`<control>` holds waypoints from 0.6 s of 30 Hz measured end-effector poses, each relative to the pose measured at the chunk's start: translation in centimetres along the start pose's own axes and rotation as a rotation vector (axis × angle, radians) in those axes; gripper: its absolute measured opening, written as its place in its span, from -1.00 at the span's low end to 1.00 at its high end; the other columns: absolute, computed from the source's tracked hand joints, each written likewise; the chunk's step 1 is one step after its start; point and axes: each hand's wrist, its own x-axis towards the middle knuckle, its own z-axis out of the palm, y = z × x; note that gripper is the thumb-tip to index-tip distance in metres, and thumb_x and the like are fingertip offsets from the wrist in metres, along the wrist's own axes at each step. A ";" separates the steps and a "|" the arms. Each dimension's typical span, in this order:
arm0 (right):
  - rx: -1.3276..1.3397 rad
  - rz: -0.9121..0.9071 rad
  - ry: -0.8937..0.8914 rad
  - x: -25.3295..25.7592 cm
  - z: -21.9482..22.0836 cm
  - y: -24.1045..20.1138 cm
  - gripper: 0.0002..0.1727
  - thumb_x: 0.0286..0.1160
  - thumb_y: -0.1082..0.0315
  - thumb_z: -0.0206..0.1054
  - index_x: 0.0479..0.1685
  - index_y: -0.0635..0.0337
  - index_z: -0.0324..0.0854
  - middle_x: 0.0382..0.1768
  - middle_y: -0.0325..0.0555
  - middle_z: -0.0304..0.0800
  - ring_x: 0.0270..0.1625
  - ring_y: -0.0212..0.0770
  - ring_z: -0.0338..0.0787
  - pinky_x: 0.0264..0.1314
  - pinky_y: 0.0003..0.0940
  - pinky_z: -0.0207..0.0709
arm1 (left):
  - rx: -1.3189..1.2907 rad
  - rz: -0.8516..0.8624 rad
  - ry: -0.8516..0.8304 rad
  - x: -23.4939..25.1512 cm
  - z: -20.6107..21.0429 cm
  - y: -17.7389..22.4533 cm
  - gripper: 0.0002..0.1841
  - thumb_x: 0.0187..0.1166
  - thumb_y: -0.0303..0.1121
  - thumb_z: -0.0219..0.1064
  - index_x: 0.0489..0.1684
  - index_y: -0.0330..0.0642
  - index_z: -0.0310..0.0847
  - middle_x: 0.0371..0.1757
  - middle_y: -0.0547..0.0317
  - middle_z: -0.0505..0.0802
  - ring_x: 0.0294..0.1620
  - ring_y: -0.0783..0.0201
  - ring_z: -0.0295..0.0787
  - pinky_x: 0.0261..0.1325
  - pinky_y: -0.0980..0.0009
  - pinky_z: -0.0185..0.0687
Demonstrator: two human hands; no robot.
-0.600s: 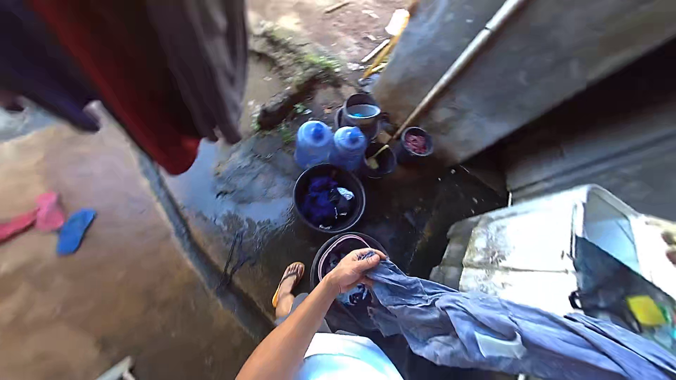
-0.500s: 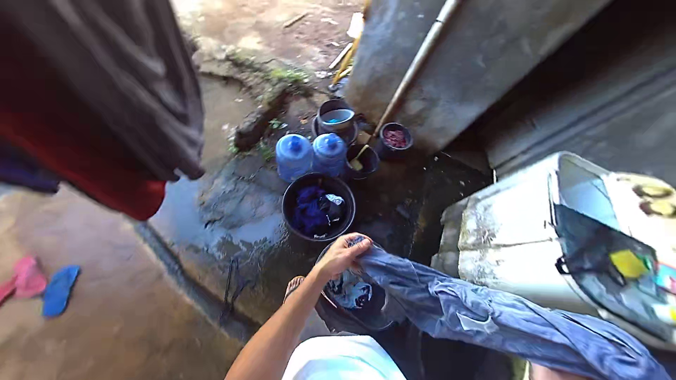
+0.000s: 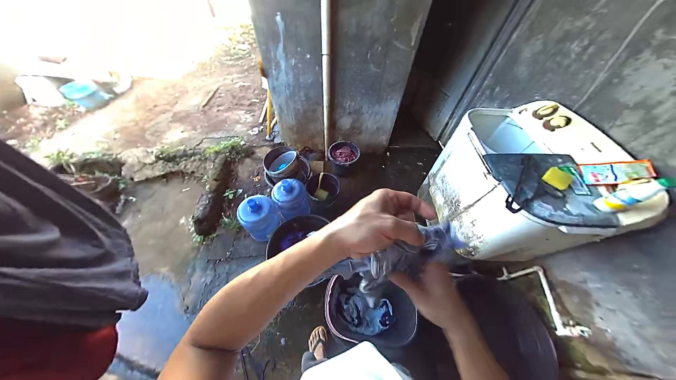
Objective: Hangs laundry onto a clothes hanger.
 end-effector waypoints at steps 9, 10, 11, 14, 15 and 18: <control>0.438 -0.010 0.316 5.0 -0.5 2.2 -0.70 0.67 0.20 0.33 0.06 0.29 0.68 -0.10 -0.16 0.87 0.03 -0.34 0.85 0.23 -0.25 0.76 | 0.877 -0.104 0.108 -1.3 -8.5 1.2 -0.44 0.17 -0.17 0.71 0.22 -0.15 0.80 -0.45 0.21 0.74 -0.47 0.34 0.61 -0.31 0.27 0.65; 0.499 0.061 0.389 5.4 -1.7 2.4 -0.63 0.72 0.17 0.28 0.17 0.35 0.63 -0.04 -0.04 0.86 0.07 -0.24 0.86 0.26 -0.16 0.77 | 1.068 -0.230 0.058 -1.7 -9.4 0.9 -0.48 0.23 -0.07 0.70 0.13 -0.13 0.84 -0.43 0.13 0.76 -0.42 0.21 0.63 -0.22 0.09 0.64; 0.555 0.116 0.454 5.8 -2.9 2.6 -0.56 0.75 0.14 0.23 0.28 0.38 0.57 0.03 0.02 0.85 0.12 -0.18 0.86 0.29 -0.10 0.77 | 1.213 -0.371 0.009 -2.1 -10.4 0.2 -0.58 0.36 -0.02 0.62 -0.04 -0.16 0.87 -0.38 0.00 0.81 -0.31 0.04 0.72 -0.08 -0.12 0.66; 0.616 0.152 0.550 6.5 -6.1 3.0 -0.56 0.78 0.10 0.19 0.37 0.27 0.49 0.04 -0.04 0.83 0.11 -0.21 0.86 0.25 -0.10 0.78 | 1.340 -0.554 -0.006 -3.9 -13.8 -0.4 -0.52 0.70 0.00 0.30 -0.43 -0.27 0.78 -0.42 -0.08 0.77 -0.26 -0.07 0.73 -0.08 -0.22 0.56; 0.625 0.137 0.544 6.7 -6.8 2.6 -0.61 0.78 0.11 0.18 0.31 0.21 0.50 -0.01 -0.10 0.83 0.06 -0.23 0.86 0.20 -0.12 0.79 | 1.322 -0.537 0.046 -4.5 -14.6 0.4 -0.52 0.73 -0.03 0.27 -0.47 -0.26 0.76 -0.46 -0.04 0.75 -0.30 -0.02 0.71 -0.12 -0.17 0.55; 0.556 -0.009 0.469 7.5 -9.2 0.7 -0.79 0.74 0.14 0.23 0.09 0.03 0.62 -0.14 -0.29 0.85 -0.03 -0.32 0.87 0.15 -0.19 0.81 | 1.155 -0.316 0.238 -6.6 -15.3 3.6 -0.57 0.79 -0.08 0.20 -0.46 -0.16 0.72 -0.51 0.11 0.72 -0.42 0.17 0.65 -0.27 0.04 0.56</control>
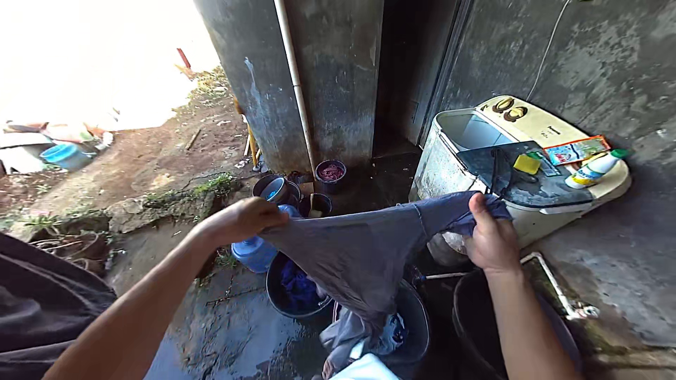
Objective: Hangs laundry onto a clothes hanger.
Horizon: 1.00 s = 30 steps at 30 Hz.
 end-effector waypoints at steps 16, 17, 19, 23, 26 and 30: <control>-0.213 -0.216 -0.303 -12.4 -2.5 1.9 -0.73 0.50 -0.02 0.48 0.14 -0.42 0.76 0.03 -0.73 0.88 0.14 -0.68 0.80 0.30 -0.56 0.71 | 0.122 0.615 0.388 8.0 3.4 0.0 -0.81 0.66 -0.22 0.34 -0.20 -0.02 0.88 -0.18 0.26 0.84 0.01 0.30 0.76 0.20 0.19 0.67; -0.263 -0.130 -0.491 -14.1 -1.9 2.0 -0.66 0.48 0.01 0.50 0.20 -0.25 0.76 0.07 -0.60 0.89 0.18 -0.61 0.80 0.36 -0.49 0.70 | 0.042 0.639 0.498 9.0 3.5 0.6 -0.80 0.67 -0.26 0.33 -0.15 -0.08 0.89 -0.13 0.21 0.80 0.06 0.29 0.71 0.23 0.24 0.62; -0.361 0.097 -0.932 -15.4 -1.3 1.7 -0.38 0.40 0.10 0.58 0.41 0.23 0.63 0.32 -0.09 0.79 0.42 -0.29 0.72 0.58 -0.24 0.55 | -0.187 0.674 0.584 10.4 3.8 2.5 -0.82 0.67 -0.31 0.32 -0.10 -0.16 0.84 0.01 0.18 0.76 0.08 0.39 0.70 0.19 0.43 0.66; -0.896 0.435 -1.126 -11.7 -0.9 1.0 -0.36 0.30 0.01 0.63 0.17 0.41 0.75 0.11 0.36 0.80 0.21 0.32 0.78 0.32 0.41 0.57 | -0.694 0.921 0.275 10.7 4.9 6.2 -0.80 0.71 -0.26 0.27 -0.07 -0.17 0.76 0.10 0.20 0.78 0.16 0.32 0.73 0.27 0.30 0.71; -0.841 0.237 -0.679 -7.0 2.2 -0.9 -0.30 0.43 -0.11 0.52 0.39 0.27 0.66 0.14 0.12 0.85 0.20 0.02 0.84 0.30 0.12 0.70 | -0.990 1.092 -0.078 10.0 5.6 9.2 -0.83 0.72 -0.18 0.31 -0.09 -0.03 0.74 0.08 0.17 0.79 0.22 0.14 0.75 0.34 0.06 0.72; -0.160 -0.005 -0.585 -3.5 9.7 1.2 -0.20 0.30 0.15 0.62 0.55 0.30 0.43 0.25 -0.08 0.80 0.27 -0.36 0.79 0.39 -0.34 0.70 | -1.146 1.159 -0.272 8.1 5.3 11.8 -0.82 0.79 -0.16 0.18 -0.10 0.03 0.65 -0.06 0.21 0.77 0.11 0.18 0.75 0.30 0.08 0.68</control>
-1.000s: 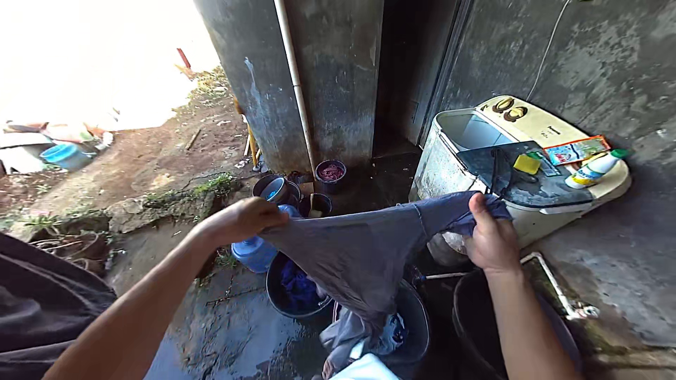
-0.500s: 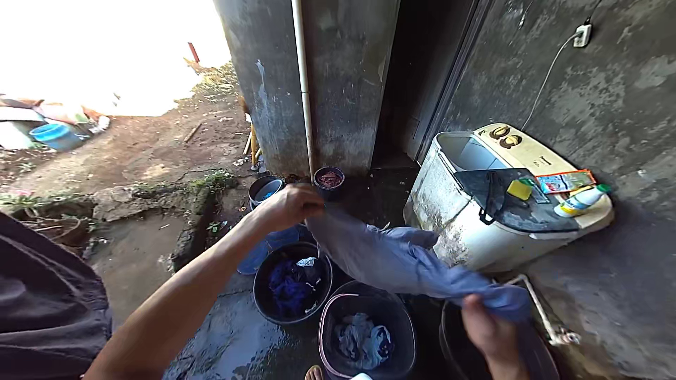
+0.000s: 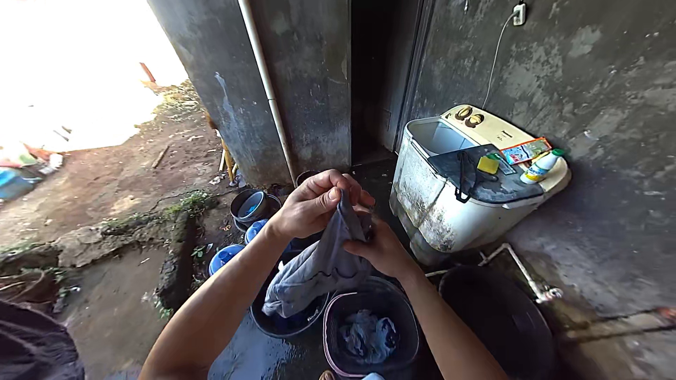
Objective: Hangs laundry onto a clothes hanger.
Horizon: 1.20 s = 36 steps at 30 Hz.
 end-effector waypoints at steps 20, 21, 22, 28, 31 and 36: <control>-0.753 -0.046 0.254 -1.1 -5.8 2.4 -0.69 0.73 0.11 0.25 0.00 0.09 0.84 -0.20 -0.19 0.91 -0.14 -0.34 0.87 0.00 -0.21 0.77 | -0.041 -1.017 0.785 -16.7 -0.4 -7.3 -0.79 0.76 -0.42 0.13 0.14 -0.27 0.63 -0.16 0.04 0.91 -0.23 0.19 0.91 -0.16 0.20 0.88; -0.876 -0.015 0.299 -1.5 -7.3 2.0 -0.66 0.74 0.11 0.23 0.05 0.10 0.86 -0.10 -0.07 0.93 -0.07 -0.17 0.90 0.05 0.01 0.76 | -0.058 -0.933 0.803 -15.8 -0.5 -6.7 -0.80 0.74 -0.44 0.10 0.05 -0.24 0.65 -0.23 0.11 0.90 -0.28 0.28 0.88 -0.19 0.29 0.84; -0.954 0.018 0.346 -1.8 -8.6 1.1 -0.65 0.75 0.11 0.22 0.10 0.11 0.86 -0.02 0.01 0.91 -0.03 -0.04 0.90 0.06 0.16 0.72 | -0.030 -0.859 0.785 -14.7 -0.5 -5.8 -0.85 0.70 -0.46 0.15 -0.07 -0.22 0.66 -0.29 0.17 0.88 -0.32 0.36 0.84 -0.20 0.37 0.81; -0.478 -0.086 0.651 -3.9 -11.0 -5.3 -0.72 0.83 0.19 0.12 0.15 0.17 0.63 -0.22 -0.21 0.84 -0.39 -0.28 0.91 -0.36 -0.23 0.92 | 0.884 -0.580 0.474 -6.7 2.9 1.8 -0.86 0.52 -0.20 0.46 -0.21 0.00 0.67 -0.56 0.41 0.71 -0.58 0.52 0.59 -0.50 0.51 0.53; -0.360 -0.198 0.752 -5.9 -9.3 -1.5 -0.70 0.81 0.38 0.00 0.29 0.34 0.50 0.01 -0.19 0.77 -0.03 -0.33 0.88 0.04 -0.18 0.89 | 1.143 -0.400 0.506 -7.4 4.4 -1.7 -0.79 0.52 -0.26 0.39 -0.02 -0.14 0.67 -0.32 0.25 0.82 -0.36 0.40 0.76 -0.28 0.33 0.78; 0.435 0.495 0.956 -5.4 -9.4 6.4 -0.59 0.94 0.17 -0.11 0.40 0.31 0.39 -0.03 0.11 0.76 -0.17 -0.07 0.86 -0.14 -0.08 0.81 | 1.104 -1.341 -0.173 -10.2 1.9 -8.8 -0.65 0.72 -0.13 0.17 -0.05 -0.24 0.73 -0.08 -0.27 0.83 0.05 -0.31 0.78 0.06 -0.42 0.56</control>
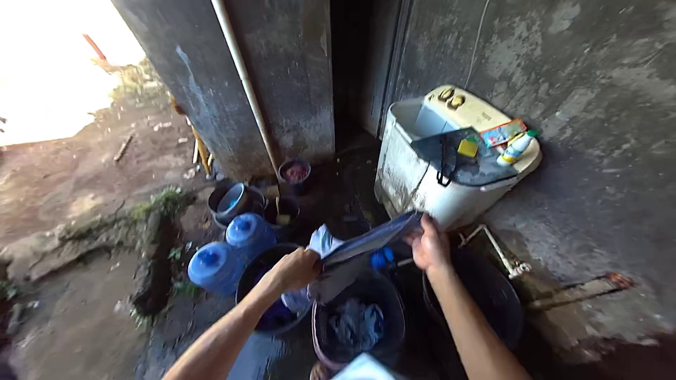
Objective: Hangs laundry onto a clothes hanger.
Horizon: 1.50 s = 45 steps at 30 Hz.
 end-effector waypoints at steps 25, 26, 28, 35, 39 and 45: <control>-0.752 -0.561 -0.706 -4.7 0.1 -5.9 -0.13 0.12 0.56 0.49 0.61 0.04 0.30 0.32 -0.05 0.61 0.07 -0.23 0.78 0.08 -0.23 0.77 | -0.716 0.625 0.346 0.7 -5.3 13.2 -0.91 0.57 -0.40 0.39 -0.28 -0.19 0.63 -0.55 0.27 0.68 -0.54 0.43 0.59 -0.42 0.45 0.54; -0.850 -0.637 -0.628 -5.0 0.0 -5.3 -0.18 0.14 0.56 0.50 0.58 0.12 0.35 0.36 0.02 0.60 0.16 -0.17 0.75 0.17 -0.18 0.73 | -0.651 0.622 0.453 0.2 -5.4 14.1 -0.91 0.60 -0.38 0.35 -0.29 -0.15 0.60 -0.59 0.29 0.64 -0.60 0.42 0.55 -0.50 0.44 0.48; -0.972 -0.665 -0.482 -5.4 -0.1 -2.8 -0.28 0.21 0.49 0.51 0.52 0.30 0.42 0.42 0.21 0.56 0.35 0.02 0.68 0.36 -0.05 0.64 | -0.549 0.655 0.687 -0.5 -5.7 15.1 -0.94 0.62 -0.37 0.26 -0.22 -0.12 0.57 -0.62 0.32 0.62 -0.66 0.44 0.51 -0.59 0.46 0.45; -0.937 -0.175 -0.416 -5.0 -1.9 -1.2 -0.59 0.77 0.14 0.19 0.31 0.28 0.60 -0.10 0.08 0.82 -0.11 -0.08 0.83 0.04 -0.07 0.71 | -0.114 0.492 1.090 -0.1 -8.4 10.3 -0.71 0.69 -0.38 0.11 0.18 -0.37 0.60 0.13 -0.17 0.80 0.08 0.01 0.81 0.14 -0.02 0.73; -0.377 -0.112 -0.416 -3.5 0.5 -2.5 -0.69 0.76 0.30 0.23 0.31 0.26 0.41 -0.11 0.08 0.76 -0.11 -0.13 0.83 -0.05 -0.13 0.78 | -0.278 0.392 1.039 -2.0 -10.6 8.1 -0.80 0.71 -0.38 0.09 0.11 -0.29 0.45 -0.54 0.08 0.63 -0.65 0.22 0.56 -0.57 0.15 0.55; -0.850 -1.165 -0.622 -2.9 1.0 -8.6 -0.81 0.43 0.50 0.31 -0.48 0.11 0.76 0.18 0.03 0.61 0.18 -0.27 0.66 0.18 -0.38 0.66 | -0.427 0.821 0.776 -8.7 -15.8 2.4 -0.73 0.60 -0.51 0.16 0.11 0.03 0.64 0.33 0.29 0.76 0.07 0.42 0.80 0.03 0.44 0.80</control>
